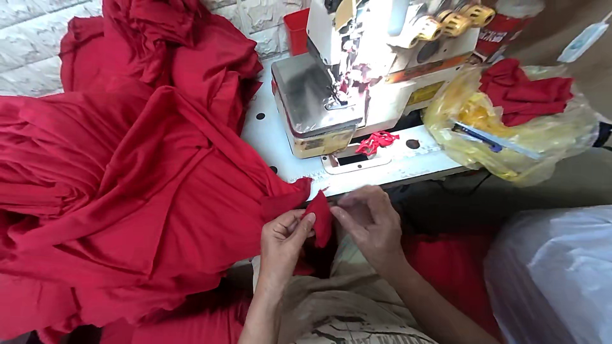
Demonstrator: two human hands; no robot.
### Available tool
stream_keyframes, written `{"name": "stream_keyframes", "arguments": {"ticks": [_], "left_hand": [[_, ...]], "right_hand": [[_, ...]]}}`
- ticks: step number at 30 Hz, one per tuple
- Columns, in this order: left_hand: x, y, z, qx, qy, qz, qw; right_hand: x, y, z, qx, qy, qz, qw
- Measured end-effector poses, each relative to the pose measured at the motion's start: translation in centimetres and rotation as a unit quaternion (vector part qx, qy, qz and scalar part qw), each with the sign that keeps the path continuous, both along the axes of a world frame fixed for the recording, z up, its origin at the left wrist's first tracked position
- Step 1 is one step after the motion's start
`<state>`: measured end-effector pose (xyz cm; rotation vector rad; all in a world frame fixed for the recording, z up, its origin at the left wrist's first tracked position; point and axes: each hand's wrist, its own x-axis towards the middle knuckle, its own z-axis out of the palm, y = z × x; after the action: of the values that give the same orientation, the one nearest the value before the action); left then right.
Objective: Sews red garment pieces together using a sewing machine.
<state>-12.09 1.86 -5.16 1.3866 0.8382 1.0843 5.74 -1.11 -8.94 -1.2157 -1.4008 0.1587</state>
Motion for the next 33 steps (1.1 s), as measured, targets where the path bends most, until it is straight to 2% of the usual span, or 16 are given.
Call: {"name": "stream_keyframes", "arguments": {"ticks": [3, 6, 8, 11, 16, 19, 22, 26, 30, 33], "left_hand": [[0.8, -0.7, -0.6, -0.007, -0.013, 0.031, 0.999], [1.5, -1.6, -1.2, 0.006, -0.004, 0.050, 0.999], [1.8, -1.8, -1.4, 0.032, 0.014, 0.073, 0.997], [1.7, -1.6, -1.5, 0.062, 0.046, 0.095, 0.992], [1.4, -1.3, -1.9, 0.076, 0.070, 0.099, 0.990], [1.5, -1.4, -2.0, 0.066, 0.055, 0.089, 0.992], [1.7, -1.5, -1.9, 0.061, 0.045, 0.082, 0.994], [2.0, -1.6, -1.8, 0.054, 0.054, 0.093, 0.993], [1.9, -1.6, -2.0, 0.047, 0.053, 0.091, 0.993], [1.5, -1.8, -2.1, 0.029, 0.056, 0.051, 0.997]], "right_hand": [[-0.9, -0.8, 0.0, 0.033, -0.135, -0.056, 0.989], [-1.6, -0.7, -0.9, 0.032, -0.187, -0.099, 0.977], [-1.5, -0.7, -0.9, 0.026, -0.179, -0.102, 0.978], [-1.3, -1.2, -0.4, -0.006, -0.163, -0.055, 0.985], [-1.0, -1.5, -0.2, -0.035, -0.146, -0.021, 0.988], [-1.0, -1.5, -0.2, -0.039, -0.167, -0.038, 0.984], [-1.6, -1.3, -0.6, -0.027, -0.210, -0.093, 0.973], [-1.8, -1.2, -0.8, -0.018, -0.208, -0.112, 0.972], [-1.5, -1.3, -0.7, -0.039, -0.177, -0.069, 0.981], [-1.3, -1.4, -0.5, -0.064, -0.120, -0.013, 0.991]]}}
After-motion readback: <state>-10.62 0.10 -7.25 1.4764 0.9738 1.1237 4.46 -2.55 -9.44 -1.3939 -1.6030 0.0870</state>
